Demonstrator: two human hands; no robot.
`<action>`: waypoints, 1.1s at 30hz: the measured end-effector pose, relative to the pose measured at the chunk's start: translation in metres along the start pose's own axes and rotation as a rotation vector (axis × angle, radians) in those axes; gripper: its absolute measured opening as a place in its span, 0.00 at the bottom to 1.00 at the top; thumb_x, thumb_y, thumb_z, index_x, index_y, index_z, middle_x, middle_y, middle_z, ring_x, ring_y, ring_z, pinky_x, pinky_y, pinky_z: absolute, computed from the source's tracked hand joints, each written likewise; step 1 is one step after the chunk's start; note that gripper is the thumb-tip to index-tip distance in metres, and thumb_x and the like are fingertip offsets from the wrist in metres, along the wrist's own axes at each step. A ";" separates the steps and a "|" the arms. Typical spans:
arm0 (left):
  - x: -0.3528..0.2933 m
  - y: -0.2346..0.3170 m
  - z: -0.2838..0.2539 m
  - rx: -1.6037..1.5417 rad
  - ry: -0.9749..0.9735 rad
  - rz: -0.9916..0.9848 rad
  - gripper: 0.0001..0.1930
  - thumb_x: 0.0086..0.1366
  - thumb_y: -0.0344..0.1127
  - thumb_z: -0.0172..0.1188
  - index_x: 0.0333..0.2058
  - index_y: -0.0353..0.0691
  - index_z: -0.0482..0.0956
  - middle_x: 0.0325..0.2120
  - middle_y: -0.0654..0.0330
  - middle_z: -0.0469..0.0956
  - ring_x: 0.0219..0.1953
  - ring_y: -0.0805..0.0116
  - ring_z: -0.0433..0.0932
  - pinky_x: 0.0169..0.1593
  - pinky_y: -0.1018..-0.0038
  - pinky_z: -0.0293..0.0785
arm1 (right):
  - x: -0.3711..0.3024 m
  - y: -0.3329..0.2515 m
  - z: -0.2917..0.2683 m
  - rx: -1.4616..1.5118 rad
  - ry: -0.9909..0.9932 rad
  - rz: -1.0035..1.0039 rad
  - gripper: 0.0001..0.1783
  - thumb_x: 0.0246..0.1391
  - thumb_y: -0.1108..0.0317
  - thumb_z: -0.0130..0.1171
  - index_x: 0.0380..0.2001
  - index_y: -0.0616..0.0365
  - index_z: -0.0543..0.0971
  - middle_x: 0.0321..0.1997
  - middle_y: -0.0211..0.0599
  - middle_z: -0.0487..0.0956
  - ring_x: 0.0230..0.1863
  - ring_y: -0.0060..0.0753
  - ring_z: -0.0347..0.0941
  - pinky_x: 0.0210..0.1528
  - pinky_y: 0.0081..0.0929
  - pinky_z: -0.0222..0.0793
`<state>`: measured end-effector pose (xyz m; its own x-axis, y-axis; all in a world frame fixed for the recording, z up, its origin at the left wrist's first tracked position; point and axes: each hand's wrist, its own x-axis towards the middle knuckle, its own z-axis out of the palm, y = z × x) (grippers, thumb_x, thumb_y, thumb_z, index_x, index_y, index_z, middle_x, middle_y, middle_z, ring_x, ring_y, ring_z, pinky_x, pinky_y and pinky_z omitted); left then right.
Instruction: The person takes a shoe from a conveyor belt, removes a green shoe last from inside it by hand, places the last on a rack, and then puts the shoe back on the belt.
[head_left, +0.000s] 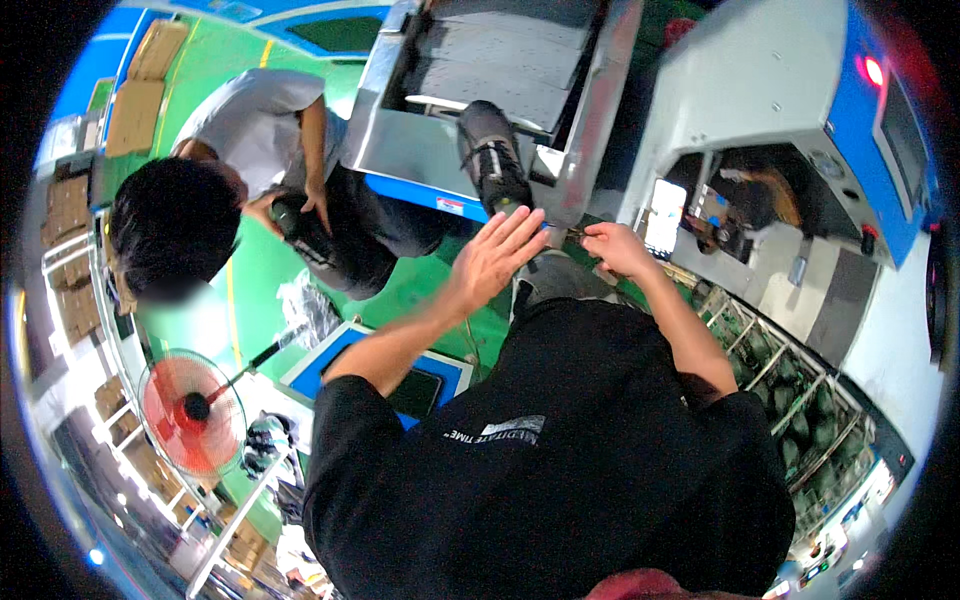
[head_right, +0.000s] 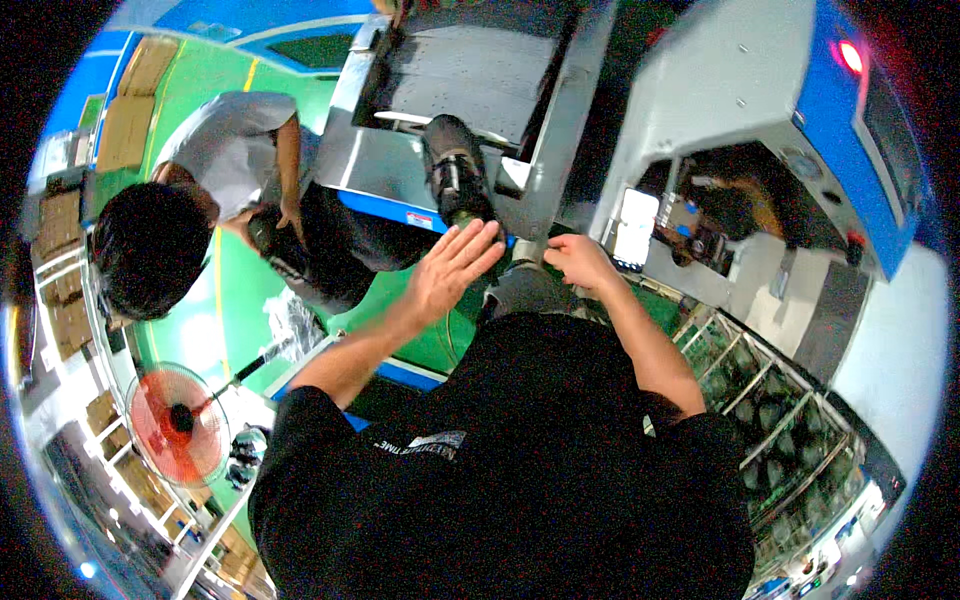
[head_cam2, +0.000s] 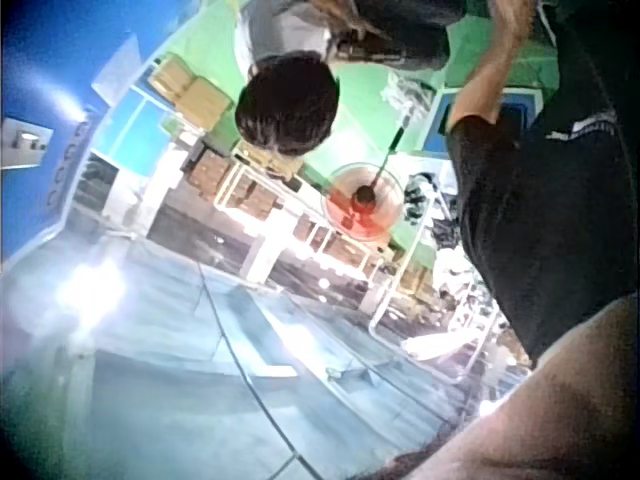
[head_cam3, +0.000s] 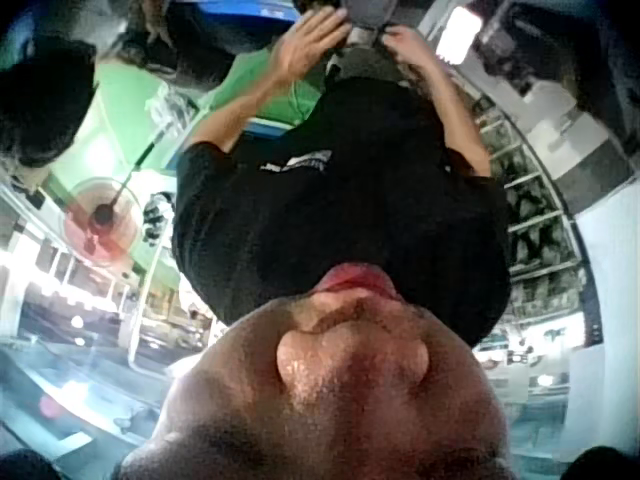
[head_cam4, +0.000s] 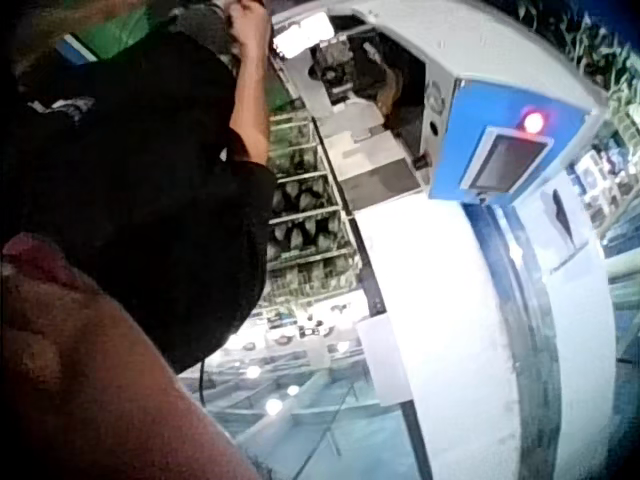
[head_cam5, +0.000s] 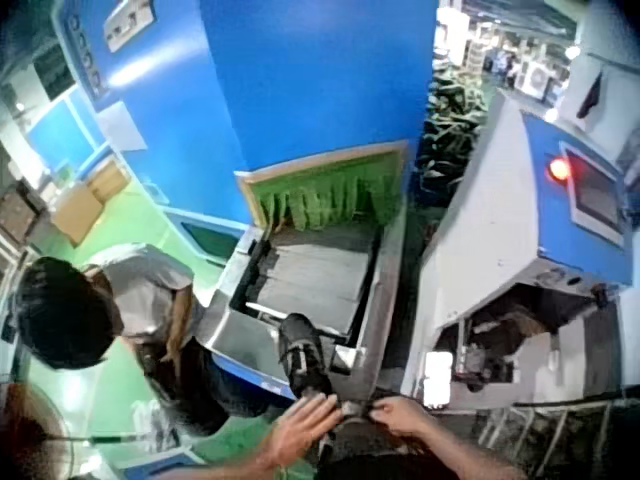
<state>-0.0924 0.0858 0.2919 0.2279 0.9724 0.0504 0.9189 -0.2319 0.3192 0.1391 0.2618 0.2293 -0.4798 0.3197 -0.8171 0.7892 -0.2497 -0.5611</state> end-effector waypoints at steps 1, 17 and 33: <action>0.004 -0.005 0.013 0.095 0.002 0.090 0.29 0.62 0.31 0.52 0.64 0.46 0.66 0.70 0.57 0.57 0.71 0.60 0.57 0.72 0.59 0.54 | -0.006 0.015 -0.006 -0.029 0.040 -0.036 0.32 0.59 0.53 0.63 0.59 0.63 0.73 0.53 0.44 0.81 0.44 0.33 0.80 0.40 0.33 0.76; 0.053 0.070 -0.103 -0.659 0.188 -0.685 0.28 0.48 0.33 0.76 0.48 0.33 0.78 0.39 0.60 0.80 0.41 0.67 0.79 0.49 0.73 0.73 | -0.177 0.129 -0.035 0.436 0.045 -0.660 0.66 0.45 0.63 0.78 0.75 0.56 0.40 0.71 0.51 0.62 0.67 0.41 0.65 0.68 0.38 0.62; 0.153 0.265 0.008 -1.274 0.049 -0.273 0.47 0.62 0.57 0.64 0.68 0.29 0.54 0.55 0.44 0.73 0.60 0.56 0.71 0.64 0.62 0.63 | -0.283 0.153 -0.103 1.310 0.145 -0.620 0.37 0.57 0.47 0.55 0.60 0.66 0.70 0.54 0.49 0.79 0.50 0.45 0.79 0.55 0.35 0.76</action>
<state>0.1883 0.1728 0.3766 0.0464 0.9901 -0.1324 -0.0227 0.1335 0.9908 0.4353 0.2277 0.3882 -0.5019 0.7516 -0.4280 -0.4719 -0.6526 -0.5928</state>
